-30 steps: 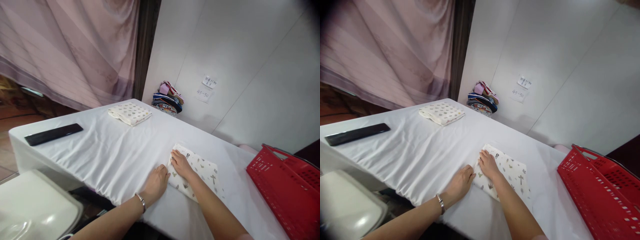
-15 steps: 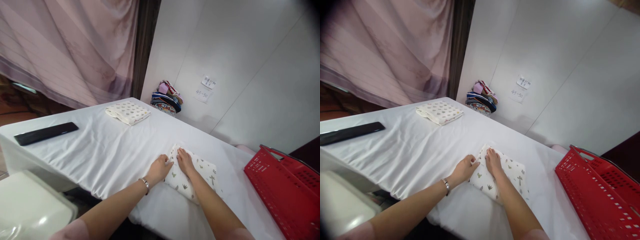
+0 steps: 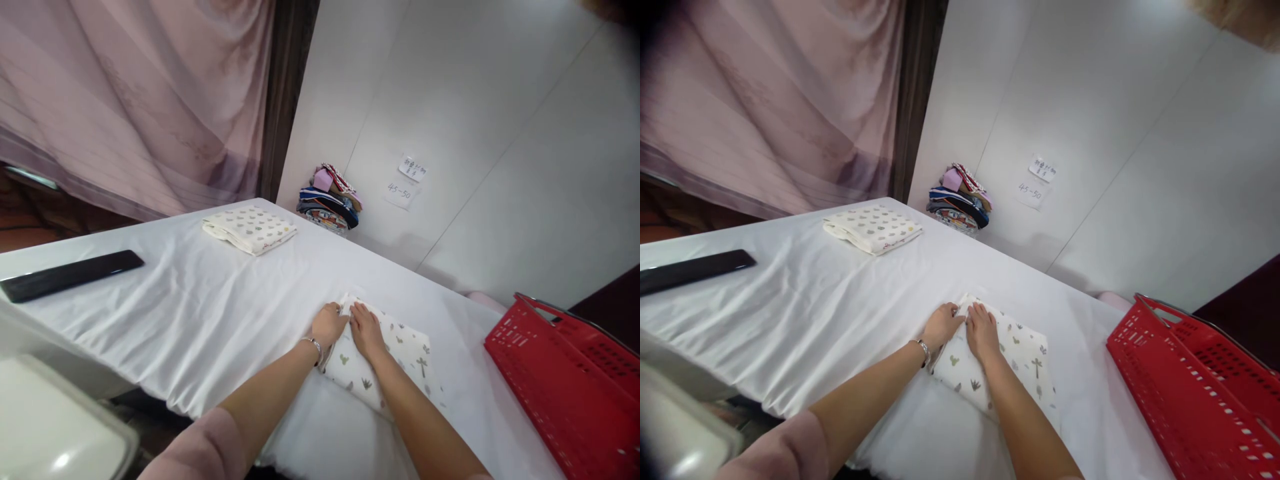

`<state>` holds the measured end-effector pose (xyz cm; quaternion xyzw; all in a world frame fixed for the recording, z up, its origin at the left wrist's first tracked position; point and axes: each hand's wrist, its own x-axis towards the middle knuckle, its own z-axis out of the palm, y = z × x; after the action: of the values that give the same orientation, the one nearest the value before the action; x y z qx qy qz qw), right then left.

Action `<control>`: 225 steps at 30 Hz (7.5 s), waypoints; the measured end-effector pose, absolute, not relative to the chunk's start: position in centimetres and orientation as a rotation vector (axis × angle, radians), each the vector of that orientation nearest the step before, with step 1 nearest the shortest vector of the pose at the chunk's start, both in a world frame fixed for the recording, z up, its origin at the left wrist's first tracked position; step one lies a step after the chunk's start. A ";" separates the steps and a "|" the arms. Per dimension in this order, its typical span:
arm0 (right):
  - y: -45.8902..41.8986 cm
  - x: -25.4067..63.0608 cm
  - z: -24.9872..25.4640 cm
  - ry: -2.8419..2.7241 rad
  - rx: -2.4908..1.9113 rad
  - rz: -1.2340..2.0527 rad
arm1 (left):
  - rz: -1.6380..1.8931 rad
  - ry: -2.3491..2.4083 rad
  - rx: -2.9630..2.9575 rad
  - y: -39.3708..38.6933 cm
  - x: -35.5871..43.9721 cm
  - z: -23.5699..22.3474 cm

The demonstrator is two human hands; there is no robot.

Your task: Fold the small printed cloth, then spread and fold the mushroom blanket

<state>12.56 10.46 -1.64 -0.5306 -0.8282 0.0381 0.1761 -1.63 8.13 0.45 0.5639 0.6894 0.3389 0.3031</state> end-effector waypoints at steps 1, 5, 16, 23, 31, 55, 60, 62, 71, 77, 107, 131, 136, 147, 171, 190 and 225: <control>10.6 12.6 -1.7 -2.333 -1.493 0.117 | 0.921 1.834 1.496 8.1 -1.6 0.2; 11.8 12.4 -1.5 -2.268 -1.478 0.108 | 1.050 1.797 1.515 7.9 -1.7 -0.9; 16.5 11.2 0.9 -2.343 -1.632 0.322 | 1.110 1.668 1.461 7.8 -2.0 -1.3; 17.3 11.1 -0.1 -2.376 -1.616 0.233 | 1.036 1.733 1.459 8.0 -2.2 -0.6; 17.4 10.9 -0.5 -2.384 -1.687 0.209 | 1.030 1.757 1.423 8.3 -2.2 -0.4; 12.1 11.0 -0.4 -2.573 -1.501 0.149 | 1.125 1.620 1.440 7.9 -2.6 -1.3; 12.7 11.1 -0.4 -2.569 -1.535 0.166 | 1.068 1.521 1.411 7.2 -3.5 -0.9; 12.8 11.0 -0.2 -2.566 -1.557 0.204 | 1.038 1.484 1.413 6.1 -4.0 -0.7; 10.7 10.7 0.9 -2.462 -1.606 0.452 | 0.917 1.529 1.471 -1.4 -6.0 0.4; 9.1 10.4 0.6 -2.536 -1.642 0.427 | 0.961 1.655 1.713 -2.7 -5.3 -0.1; 9.0 10.1 0.8 -2.642 -1.538 0.281 | 1.065 1.659 2.446 -1.4 -2.1 2.4; 11.6 14.5 0.6 -2.590 -1.657 0.206 | 0.732 1.803 2.539 0.1 -0.4 0.5; 11.6 14.6 1.0 -2.576 -1.623 0.241 | 0.735 1.720 2.603 2.1 0.7 0.8; 11.0 19.0 1.5 -2.515 -1.806 0.271 | 0.729 1.705 2.680 2.9 0.4 -1.7; 5.6 28.9 -0.9 -1.817 -2.132 0.398 | 0.659 1.750 2.434 2.8 0.2 -0.2; -3.8 25.2 0.6 -1.974 -1.923 0.408 | 0.432 2.002 1.955 8.9 -5.9 2.1; 5.4 24.0 0.7 -2.109 -2.133 0.321 | 0.656 1.862 1.971 10.3 -6.1 1.0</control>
<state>23.99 5.42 0.69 -0.7057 -0.6977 0.1063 0.0623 -6.15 10.26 1.04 0.6956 0.6571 0.2315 0.1753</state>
